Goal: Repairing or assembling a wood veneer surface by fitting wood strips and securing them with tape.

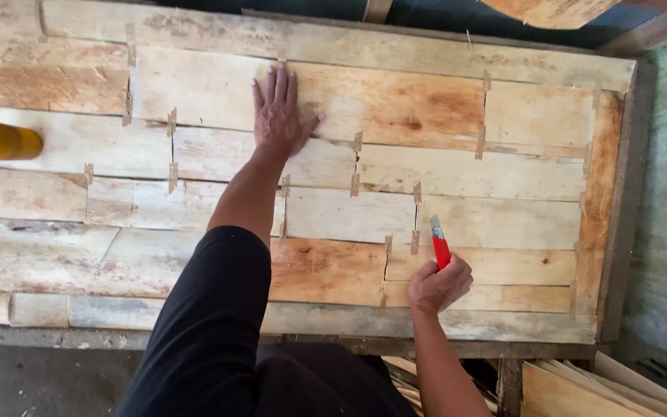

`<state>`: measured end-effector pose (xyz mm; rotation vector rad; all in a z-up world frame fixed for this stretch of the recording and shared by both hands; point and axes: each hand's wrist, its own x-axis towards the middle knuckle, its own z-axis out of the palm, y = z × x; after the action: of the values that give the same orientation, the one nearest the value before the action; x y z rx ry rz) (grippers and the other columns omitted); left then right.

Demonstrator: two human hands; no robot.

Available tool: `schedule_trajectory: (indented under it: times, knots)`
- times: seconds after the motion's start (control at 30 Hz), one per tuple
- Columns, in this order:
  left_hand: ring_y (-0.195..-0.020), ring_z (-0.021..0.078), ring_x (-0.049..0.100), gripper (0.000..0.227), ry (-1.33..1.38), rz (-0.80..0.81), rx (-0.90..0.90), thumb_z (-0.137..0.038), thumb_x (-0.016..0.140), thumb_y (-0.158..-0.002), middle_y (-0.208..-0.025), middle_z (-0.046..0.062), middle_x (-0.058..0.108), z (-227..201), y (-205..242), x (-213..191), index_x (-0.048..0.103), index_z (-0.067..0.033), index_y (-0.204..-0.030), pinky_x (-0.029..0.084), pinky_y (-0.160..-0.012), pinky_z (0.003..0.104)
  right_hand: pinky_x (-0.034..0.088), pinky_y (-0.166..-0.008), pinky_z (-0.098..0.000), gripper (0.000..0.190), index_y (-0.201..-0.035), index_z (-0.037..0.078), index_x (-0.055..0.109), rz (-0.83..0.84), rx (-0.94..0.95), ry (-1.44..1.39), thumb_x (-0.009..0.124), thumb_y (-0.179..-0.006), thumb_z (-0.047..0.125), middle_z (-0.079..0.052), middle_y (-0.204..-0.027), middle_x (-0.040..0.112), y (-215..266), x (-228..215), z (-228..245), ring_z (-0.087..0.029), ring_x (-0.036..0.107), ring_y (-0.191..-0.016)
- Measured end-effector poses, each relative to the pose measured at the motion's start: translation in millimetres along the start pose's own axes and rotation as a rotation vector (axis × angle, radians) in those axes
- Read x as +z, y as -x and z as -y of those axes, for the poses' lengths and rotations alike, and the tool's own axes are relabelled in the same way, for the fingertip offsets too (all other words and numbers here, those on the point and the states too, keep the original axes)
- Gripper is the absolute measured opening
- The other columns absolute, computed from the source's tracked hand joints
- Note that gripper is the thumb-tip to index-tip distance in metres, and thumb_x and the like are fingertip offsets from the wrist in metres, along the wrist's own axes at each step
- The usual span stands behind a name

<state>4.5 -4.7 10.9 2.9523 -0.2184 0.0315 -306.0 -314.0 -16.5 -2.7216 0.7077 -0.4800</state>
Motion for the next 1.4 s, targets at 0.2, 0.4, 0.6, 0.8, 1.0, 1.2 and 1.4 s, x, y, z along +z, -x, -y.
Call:
schedule_trajectory:
  times: [0.2, 0.4, 0.6, 0.8, 1.0, 1.2, 1.4]
  knots:
    - [-0.159, 0.0347, 0.020, 0.085, -0.150, 0.070, 0.172, -0.060, 0.039, -0.110, -0.167, 0.025, 0.029, 9, 7, 63, 0.035, 0.0088, -0.159, 0.009, -0.132, 0.048, 0.037, -0.098, -0.0565, 0.041, -0.123, 0.003, 0.052, -0.010, -0.007, 0.012, 0.065, -0.085, 0.008, -0.018, -0.124, 0.058, 2, 2, -2, -0.042, 0.051, -0.117]
    - [-0.154, 0.0367, 0.014, 0.100, -0.007, 0.124, 0.419, -0.073, 0.035, -0.097, -0.165, 0.026, 0.017, -61, 55, 36, 0.026, 0.0074, -0.156, 0.008, -0.123, 0.047, 0.038, -0.097, -0.0566, 0.040, -0.124, 0.003, 0.050, -0.011, -0.023, 0.015, 0.063, -0.086, 0.008, -0.018, -0.124, 0.057, 3, 2, -6, -0.042, 0.051, -0.115]
    - [-0.157, 0.0351, 0.015, 0.107, 0.100, 0.160, 0.443, -0.079, 0.044, -0.093, -0.169, 0.020, 0.018, -87, 74, 25, 0.025, 0.0025, -0.159, 0.010, -0.128, 0.050, 0.038, -0.095, -0.0554, 0.040, -0.125, 0.004, 0.051, -0.030, -0.013, 0.021, 0.061, -0.086, 0.007, -0.018, -0.124, 0.057, 1, 4, -5, -0.041, 0.051, -0.113]
    - [-0.159, 0.0372, 0.017, 0.098, 0.202, -0.010, 0.244, -0.068, 0.052, -0.099, -0.171, 0.021, 0.023, -95, 72, 40, 0.029, 0.0034, -0.162, 0.012, -0.131, 0.051, 0.038, -0.094, -0.0553, 0.038, -0.123, 0.004, 0.052, -0.015, 0.000, 0.006, 0.061, -0.087, 0.008, -0.018, -0.123, 0.057, 3, -1, -2, -0.042, 0.051, -0.113]
    - [-0.155, 0.0429, 0.011, 0.103, 0.182, 0.121, 0.203, -0.078, 0.054, -0.088, -0.167, 0.022, 0.015, -102, 68, 18, 0.030, -0.0075, -0.159, 0.010, -0.125, 0.057, 0.038, -0.096, -0.0561, 0.038, -0.121, 0.005, 0.054, 0.022, 0.049, -0.008, 0.062, -0.084, 0.009, -0.018, -0.123, 0.057, -2, -7, 4, -0.042, 0.051, -0.113]
    - [-0.157, 0.0436, 0.009, 0.118, 0.132, 0.112, 0.227, -0.084, 0.058, -0.083, -0.169, 0.024, 0.012, -100, 72, 22, 0.027, -0.0015, -0.162, 0.010, -0.127, 0.057, 0.038, -0.098, -0.0554, 0.037, -0.123, 0.005, 0.054, 0.000, 0.036, -0.012, 0.062, -0.087, 0.009, -0.017, -0.126, 0.057, 4, -4, -1, -0.041, 0.051, -0.118]
    - [-0.154, 0.0421, 0.008, 0.122, 0.119, 0.184, 0.253, -0.087, 0.057, -0.079, -0.167, 0.023, 0.010, -99, 62, 16, 0.023, -0.0022, -0.159, 0.009, -0.125, 0.054, 0.037, -0.097, -0.0564, 0.038, -0.122, 0.005, 0.052, 0.019, 0.032, -0.002, 0.063, -0.086, 0.009, -0.018, -0.125, 0.055, 4, -4, -4, -0.042, 0.050, -0.117]
